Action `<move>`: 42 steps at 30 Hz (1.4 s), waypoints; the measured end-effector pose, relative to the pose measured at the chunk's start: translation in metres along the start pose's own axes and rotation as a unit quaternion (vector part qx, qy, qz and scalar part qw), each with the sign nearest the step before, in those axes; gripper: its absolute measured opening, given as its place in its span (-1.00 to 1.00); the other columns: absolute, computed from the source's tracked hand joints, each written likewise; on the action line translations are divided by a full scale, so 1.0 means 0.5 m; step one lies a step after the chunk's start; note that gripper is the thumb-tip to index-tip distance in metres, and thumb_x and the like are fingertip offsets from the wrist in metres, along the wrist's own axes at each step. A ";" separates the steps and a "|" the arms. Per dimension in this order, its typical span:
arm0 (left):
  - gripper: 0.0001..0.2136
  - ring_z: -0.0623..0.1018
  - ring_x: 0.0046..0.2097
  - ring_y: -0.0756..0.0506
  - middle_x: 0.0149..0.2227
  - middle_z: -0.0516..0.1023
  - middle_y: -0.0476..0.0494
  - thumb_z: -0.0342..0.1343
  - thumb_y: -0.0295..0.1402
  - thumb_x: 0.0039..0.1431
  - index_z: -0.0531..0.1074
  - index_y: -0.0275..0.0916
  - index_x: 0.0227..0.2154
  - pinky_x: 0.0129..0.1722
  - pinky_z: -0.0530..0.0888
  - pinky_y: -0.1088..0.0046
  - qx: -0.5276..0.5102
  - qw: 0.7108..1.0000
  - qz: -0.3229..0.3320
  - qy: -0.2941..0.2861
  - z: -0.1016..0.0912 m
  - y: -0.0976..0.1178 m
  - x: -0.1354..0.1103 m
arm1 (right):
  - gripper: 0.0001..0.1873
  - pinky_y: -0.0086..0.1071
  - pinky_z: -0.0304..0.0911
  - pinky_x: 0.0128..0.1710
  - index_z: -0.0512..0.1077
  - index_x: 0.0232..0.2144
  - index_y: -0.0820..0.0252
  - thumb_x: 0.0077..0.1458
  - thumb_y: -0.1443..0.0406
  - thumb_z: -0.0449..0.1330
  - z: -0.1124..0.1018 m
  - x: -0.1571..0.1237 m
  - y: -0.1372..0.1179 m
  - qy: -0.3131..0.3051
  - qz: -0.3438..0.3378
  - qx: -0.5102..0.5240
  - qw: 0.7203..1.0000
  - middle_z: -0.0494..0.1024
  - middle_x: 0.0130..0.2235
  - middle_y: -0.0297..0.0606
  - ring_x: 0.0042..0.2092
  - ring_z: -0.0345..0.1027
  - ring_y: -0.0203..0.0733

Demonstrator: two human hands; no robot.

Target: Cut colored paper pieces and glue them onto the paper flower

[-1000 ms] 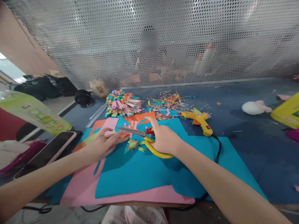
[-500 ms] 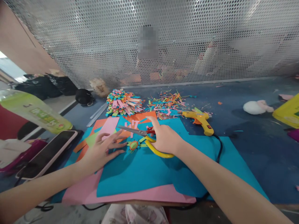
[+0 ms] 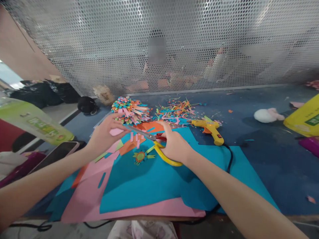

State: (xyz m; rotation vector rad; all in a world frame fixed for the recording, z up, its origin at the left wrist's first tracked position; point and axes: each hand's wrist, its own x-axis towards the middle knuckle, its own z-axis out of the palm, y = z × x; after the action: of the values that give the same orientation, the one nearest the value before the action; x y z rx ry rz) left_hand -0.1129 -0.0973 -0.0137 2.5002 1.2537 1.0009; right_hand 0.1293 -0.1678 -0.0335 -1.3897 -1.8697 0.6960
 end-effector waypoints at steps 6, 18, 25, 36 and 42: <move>-0.88 0.56 -0.31 -0.03 -0.32 0.58 -0.09 0.11 -0.35 0.07 0.44 -0.26 -0.34 -0.33 0.45 0.50 -0.079 0.992 0.071 -0.066 0.089 -0.003 0.138 | -0.38 -0.32 0.30 -0.35 0.05 -0.03 0.09 -0.15 0.38 0.20 0.003 0.015 0.020 0.085 0.004 0.192 0.978 0.46 -0.46 -0.41 -0.41 0.41 -0.21; -0.81 0.49 -0.31 -0.07 -0.45 0.54 -0.08 0.12 -0.23 0.05 0.49 -0.26 -0.40 -0.23 0.36 0.39 -0.007 0.986 0.140 -0.091 0.125 -0.002 0.175 | -0.36 -0.23 0.29 -0.18 0.06 -0.05 0.10 -0.19 0.37 0.24 0.005 0.019 0.024 0.045 -0.005 0.203 0.978 0.45 -0.42 -0.38 -0.27 0.42 -0.18; -0.74 0.44 -0.08 -0.17 -0.17 0.52 -0.16 0.05 -0.24 0.10 0.42 -0.23 -0.18 -0.04 0.26 0.23 0.118 0.976 0.114 -0.143 0.054 -0.046 0.076 | -0.48 -0.27 0.32 -0.20 0.13 -0.13 0.10 -0.17 0.29 0.23 0.009 0.019 0.014 0.049 -0.009 0.119 0.992 0.51 -0.32 -0.29 -0.25 0.43 -0.18; -0.67 0.36 0.11 -0.13 0.06 0.41 -0.14 -0.07 -0.34 0.22 0.26 -0.14 0.05 0.04 0.23 0.28 0.163 0.952 0.171 -0.192 0.034 0.012 -0.068 | -0.24 -0.14 0.31 -0.21 0.05 0.08 0.25 -0.20 0.36 0.24 -0.004 0.035 0.077 0.103 0.131 -0.148 0.975 0.52 -0.22 -0.03 -0.15 0.41 0.03; -0.69 0.43 0.06 -0.12 -0.02 0.49 -0.13 -0.09 -0.29 0.24 0.29 -0.09 0.03 0.04 0.24 0.26 0.181 0.956 0.195 -0.125 0.054 -0.019 -0.074 | -0.30 -0.21 0.29 -0.16 0.10 0.07 0.24 -0.15 0.32 0.21 -0.005 0.029 0.066 0.067 0.128 -0.264 0.954 0.49 -0.14 -0.04 -0.07 0.36 0.00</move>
State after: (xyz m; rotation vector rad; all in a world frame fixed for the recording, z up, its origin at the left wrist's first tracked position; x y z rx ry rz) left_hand -0.1174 -0.1155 -0.0565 3.1239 0.9574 0.5187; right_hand 0.1479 -0.1446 -0.0537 -1.9896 -1.8587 0.2083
